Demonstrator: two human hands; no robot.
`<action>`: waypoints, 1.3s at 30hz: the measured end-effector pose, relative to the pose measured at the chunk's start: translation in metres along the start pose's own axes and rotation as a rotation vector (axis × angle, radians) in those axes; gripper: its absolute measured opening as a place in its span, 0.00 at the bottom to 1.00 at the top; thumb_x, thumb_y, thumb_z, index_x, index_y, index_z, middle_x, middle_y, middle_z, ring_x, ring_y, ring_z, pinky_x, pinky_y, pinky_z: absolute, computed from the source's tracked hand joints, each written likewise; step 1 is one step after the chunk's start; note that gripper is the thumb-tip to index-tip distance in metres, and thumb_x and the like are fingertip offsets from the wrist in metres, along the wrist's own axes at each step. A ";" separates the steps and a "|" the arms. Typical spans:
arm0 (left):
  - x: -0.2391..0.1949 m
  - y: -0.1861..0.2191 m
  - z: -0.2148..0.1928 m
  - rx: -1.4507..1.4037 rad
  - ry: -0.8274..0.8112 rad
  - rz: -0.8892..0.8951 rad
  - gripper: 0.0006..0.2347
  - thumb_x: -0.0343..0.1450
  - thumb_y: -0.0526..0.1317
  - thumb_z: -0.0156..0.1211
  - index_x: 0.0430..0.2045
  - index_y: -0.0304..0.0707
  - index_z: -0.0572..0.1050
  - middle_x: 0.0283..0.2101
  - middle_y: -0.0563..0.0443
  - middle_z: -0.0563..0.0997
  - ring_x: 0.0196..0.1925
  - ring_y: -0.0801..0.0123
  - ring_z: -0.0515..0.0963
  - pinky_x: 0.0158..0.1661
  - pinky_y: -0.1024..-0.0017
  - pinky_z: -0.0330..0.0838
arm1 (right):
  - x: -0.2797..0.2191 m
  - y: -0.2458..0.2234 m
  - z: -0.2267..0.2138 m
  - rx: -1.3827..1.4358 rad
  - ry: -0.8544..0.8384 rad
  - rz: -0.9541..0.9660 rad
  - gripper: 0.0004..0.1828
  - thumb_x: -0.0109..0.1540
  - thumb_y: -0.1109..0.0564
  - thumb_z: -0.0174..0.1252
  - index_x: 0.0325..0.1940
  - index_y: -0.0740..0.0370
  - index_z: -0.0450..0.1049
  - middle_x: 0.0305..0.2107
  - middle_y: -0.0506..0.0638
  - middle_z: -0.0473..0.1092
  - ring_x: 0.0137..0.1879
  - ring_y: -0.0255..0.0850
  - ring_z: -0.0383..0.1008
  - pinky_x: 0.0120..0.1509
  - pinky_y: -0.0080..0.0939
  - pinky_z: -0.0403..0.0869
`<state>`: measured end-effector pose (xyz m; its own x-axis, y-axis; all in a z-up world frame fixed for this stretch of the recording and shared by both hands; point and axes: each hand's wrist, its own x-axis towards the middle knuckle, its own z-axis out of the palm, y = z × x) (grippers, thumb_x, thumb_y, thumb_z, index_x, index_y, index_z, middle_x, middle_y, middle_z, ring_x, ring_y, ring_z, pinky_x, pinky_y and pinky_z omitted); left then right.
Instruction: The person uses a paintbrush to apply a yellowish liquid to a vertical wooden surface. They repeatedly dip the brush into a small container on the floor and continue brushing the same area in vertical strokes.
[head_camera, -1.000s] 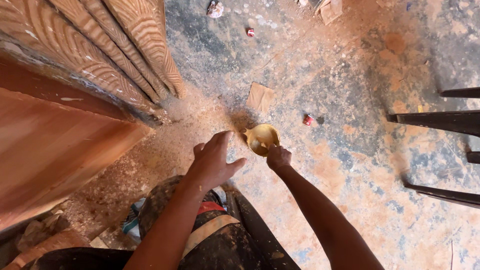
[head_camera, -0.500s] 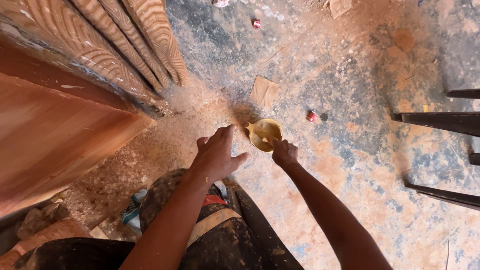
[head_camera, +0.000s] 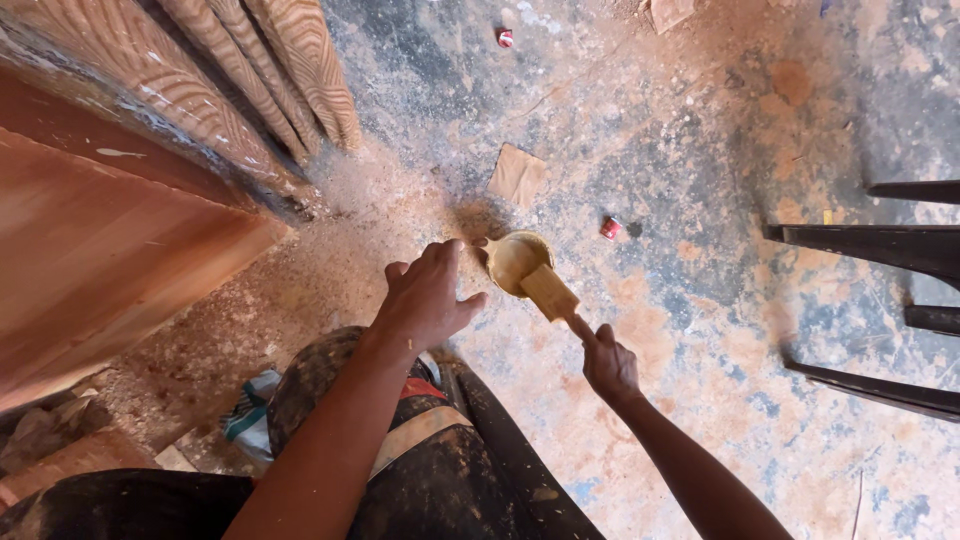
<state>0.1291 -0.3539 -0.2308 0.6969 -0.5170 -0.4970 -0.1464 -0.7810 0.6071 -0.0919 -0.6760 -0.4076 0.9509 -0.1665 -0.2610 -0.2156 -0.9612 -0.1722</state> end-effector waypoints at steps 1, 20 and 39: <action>0.000 0.000 0.000 -0.004 0.005 0.000 0.37 0.69 0.52 0.63 0.68 0.33 0.52 0.66 0.38 0.65 0.69 0.58 0.66 0.63 0.47 0.52 | -0.004 0.002 -0.001 0.002 0.000 0.002 0.29 0.64 0.59 0.51 0.70 0.38 0.64 0.33 0.55 0.67 0.30 0.54 0.75 0.35 0.58 0.75; 0.008 -0.001 0.008 0.096 -0.067 -0.055 0.37 0.68 0.53 0.64 0.67 0.35 0.53 0.69 0.43 0.62 0.71 0.59 0.62 0.66 0.45 0.48 | 0.058 0.020 -0.015 1.102 -0.289 0.376 0.19 0.67 0.54 0.54 0.63 0.56 0.72 0.27 0.44 0.70 0.24 0.29 0.59 0.27 0.33 0.62; 0.016 -0.015 0.019 0.029 0.177 0.045 0.31 0.64 0.52 0.68 0.58 0.37 0.64 0.59 0.44 0.71 0.62 0.56 0.72 0.59 0.46 0.56 | 0.001 0.047 -0.010 1.341 -0.286 0.614 0.17 0.68 0.51 0.53 0.51 0.68 0.72 0.27 0.50 0.69 0.19 0.33 0.58 0.23 0.37 0.64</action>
<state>0.1291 -0.3573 -0.2602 0.8013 -0.4838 -0.3519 -0.1981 -0.7696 0.6070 -0.0986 -0.7234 -0.4063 0.5992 -0.2585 -0.7577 -0.7419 0.1766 -0.6469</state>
